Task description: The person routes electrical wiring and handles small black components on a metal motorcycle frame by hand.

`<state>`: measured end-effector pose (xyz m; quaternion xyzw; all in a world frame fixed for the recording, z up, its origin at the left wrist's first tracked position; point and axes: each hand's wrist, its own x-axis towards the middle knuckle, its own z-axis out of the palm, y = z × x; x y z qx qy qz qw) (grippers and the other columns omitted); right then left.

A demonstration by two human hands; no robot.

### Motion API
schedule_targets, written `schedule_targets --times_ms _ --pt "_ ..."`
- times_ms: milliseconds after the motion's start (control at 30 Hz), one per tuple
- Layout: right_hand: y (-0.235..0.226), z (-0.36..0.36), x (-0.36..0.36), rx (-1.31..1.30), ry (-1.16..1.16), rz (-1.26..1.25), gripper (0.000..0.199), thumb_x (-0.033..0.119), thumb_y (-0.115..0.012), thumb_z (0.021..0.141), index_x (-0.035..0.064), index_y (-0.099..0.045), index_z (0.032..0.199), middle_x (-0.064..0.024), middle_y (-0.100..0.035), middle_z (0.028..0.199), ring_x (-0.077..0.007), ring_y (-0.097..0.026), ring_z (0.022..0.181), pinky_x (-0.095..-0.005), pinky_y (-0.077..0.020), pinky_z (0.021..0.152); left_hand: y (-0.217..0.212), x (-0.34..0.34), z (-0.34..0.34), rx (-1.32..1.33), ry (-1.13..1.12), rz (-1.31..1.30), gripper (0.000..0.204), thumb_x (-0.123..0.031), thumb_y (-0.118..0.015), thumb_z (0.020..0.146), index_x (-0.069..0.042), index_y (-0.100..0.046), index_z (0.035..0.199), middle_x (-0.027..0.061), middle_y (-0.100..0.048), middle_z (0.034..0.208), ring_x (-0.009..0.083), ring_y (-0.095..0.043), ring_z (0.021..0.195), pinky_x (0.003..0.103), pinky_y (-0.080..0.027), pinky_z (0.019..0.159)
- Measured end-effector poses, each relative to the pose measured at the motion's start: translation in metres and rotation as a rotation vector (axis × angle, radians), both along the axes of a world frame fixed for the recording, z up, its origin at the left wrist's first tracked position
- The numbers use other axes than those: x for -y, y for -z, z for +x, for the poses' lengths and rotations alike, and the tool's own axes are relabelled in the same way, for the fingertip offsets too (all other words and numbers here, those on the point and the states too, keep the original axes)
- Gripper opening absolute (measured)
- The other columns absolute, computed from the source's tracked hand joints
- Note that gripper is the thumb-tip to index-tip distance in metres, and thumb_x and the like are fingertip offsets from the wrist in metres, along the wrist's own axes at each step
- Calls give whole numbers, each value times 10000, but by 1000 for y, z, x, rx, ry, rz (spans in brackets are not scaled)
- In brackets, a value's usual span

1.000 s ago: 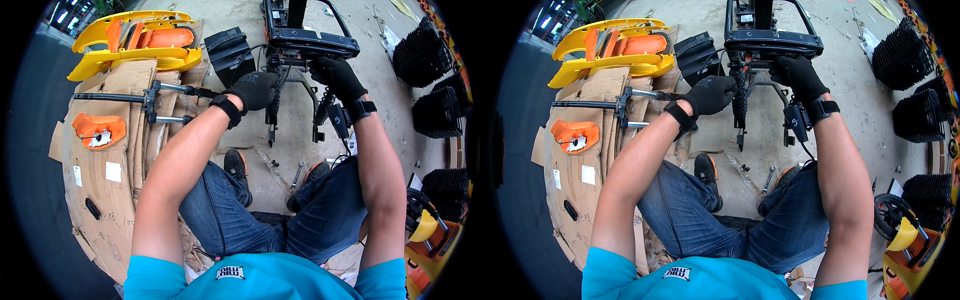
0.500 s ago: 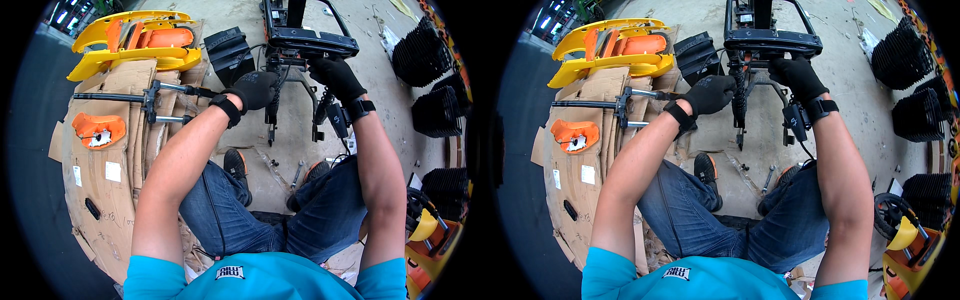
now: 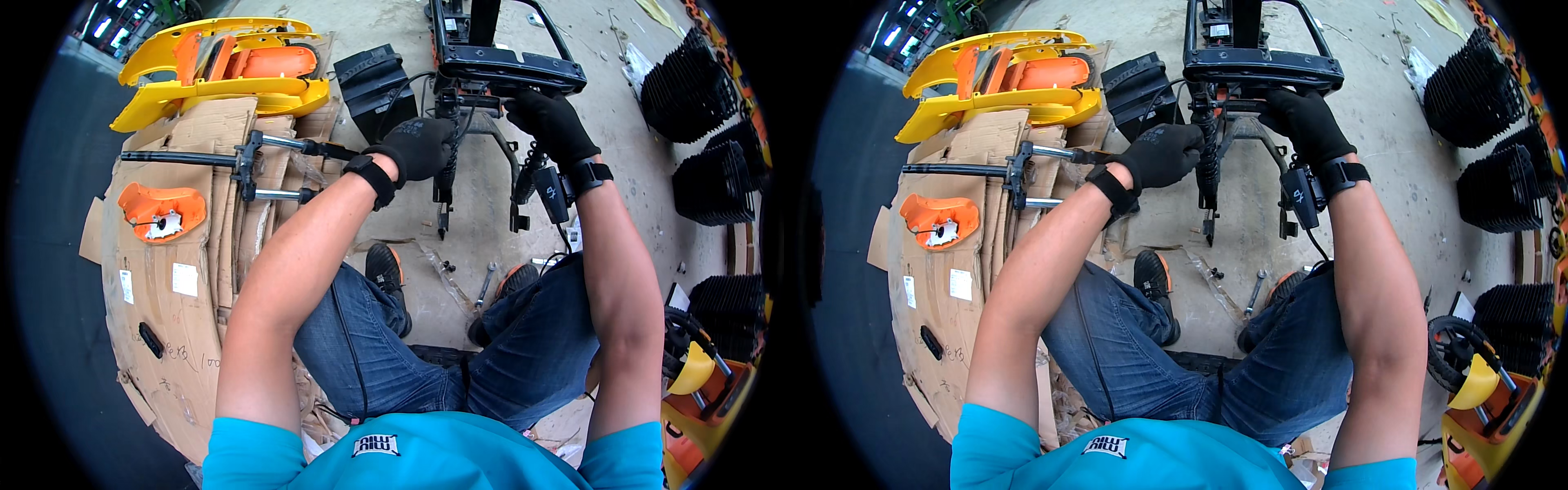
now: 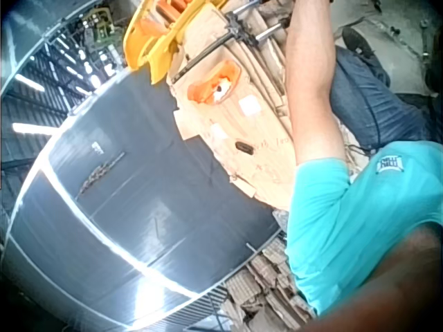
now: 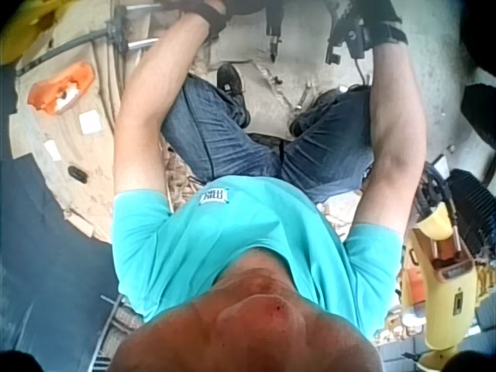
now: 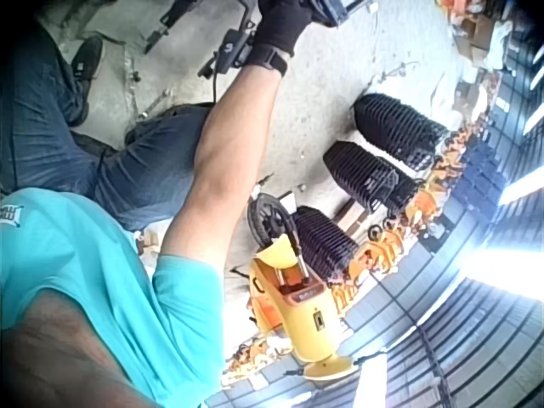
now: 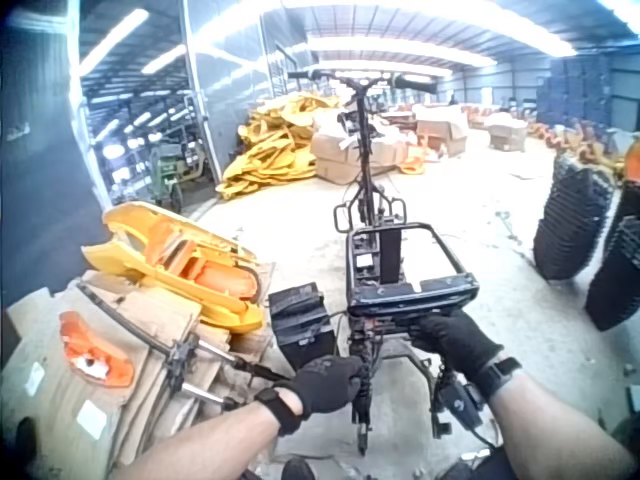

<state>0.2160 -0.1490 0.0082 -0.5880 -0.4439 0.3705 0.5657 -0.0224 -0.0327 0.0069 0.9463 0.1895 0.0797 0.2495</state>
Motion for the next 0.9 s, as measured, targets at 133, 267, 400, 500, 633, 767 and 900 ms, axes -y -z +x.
schedule_targets --times_ms 133,267,400,500,633,767,900 --pt "-2 2 0 -104 47 -26 192 146 -618 880 6 -636 1011 -104 -647 989 -156 -640 878 -278 -562 790 -1 2 3 -4 1 0 107 -114 -575 822 -26 -604 875 172 -635 793 343 -618 755 404 -481 680" --pt "-14 -11 -1 -406 114 -86 221 173 -617 892 8 -632 1038 -103 -657 980 -156 -644 870 -276 -562 770 0 1 1 -40 -14 -16 120 -124 -581 827 -27 -610 891 170 -640 801 336 -622 765 400 -484 690" --pt "-16 -13 -2 -401 144 -108 232 191 -609 910 2 -629 1043 -97 -659 984 -161 -651 858 -271 -565 755 -2 2 2 -67 -19 -21 140 -139 -588 828 -26 -614 907 172 -647 815 334 -627 781 404 -485 706" --pt "-13 -10 -3 -391 127 -123 256 217 -612 922 28 -593 1093 -85 -650 1009 -155 -645 879 -276 -561 783 -4 3 1 -37 -19 -16 154 -149 -594 825 -22 -616 910 176 -650 828 342 -629 797 411 -485 718" --pt "-9 -4 -3 -373 97 -124 271 230 -611 928 41 -575 1119 -78 -645 1022 -154 -643 901 -279 -558 799 -4 3 2 -59 -27 -10 164 -154 -596 824 -23 -619 919 180 -653 841 348 -632 816 413 -488 726" --pt "-11 -5 -3 -372 109 -118 265 216 -608 928 18 -586 1101 -96 -652 1012 -164 -653 900 -279 -565 786 -4 3 1 -63 -36 -5 168 -158 -599 826 -25 -622 926 181 -656 845 349 -633 821 412 -490 729" --pt "-13 -10 -4 -384 154 -115 251 189 -602 927 -19 -604 1066 -121 -659 984 -177 -665 866 -276 -576 758 -6 4 1 -69 -39 -9 172 -161 -604 828 -25 -624 930 180 -656 843 346 -635 817 408 -491 730"
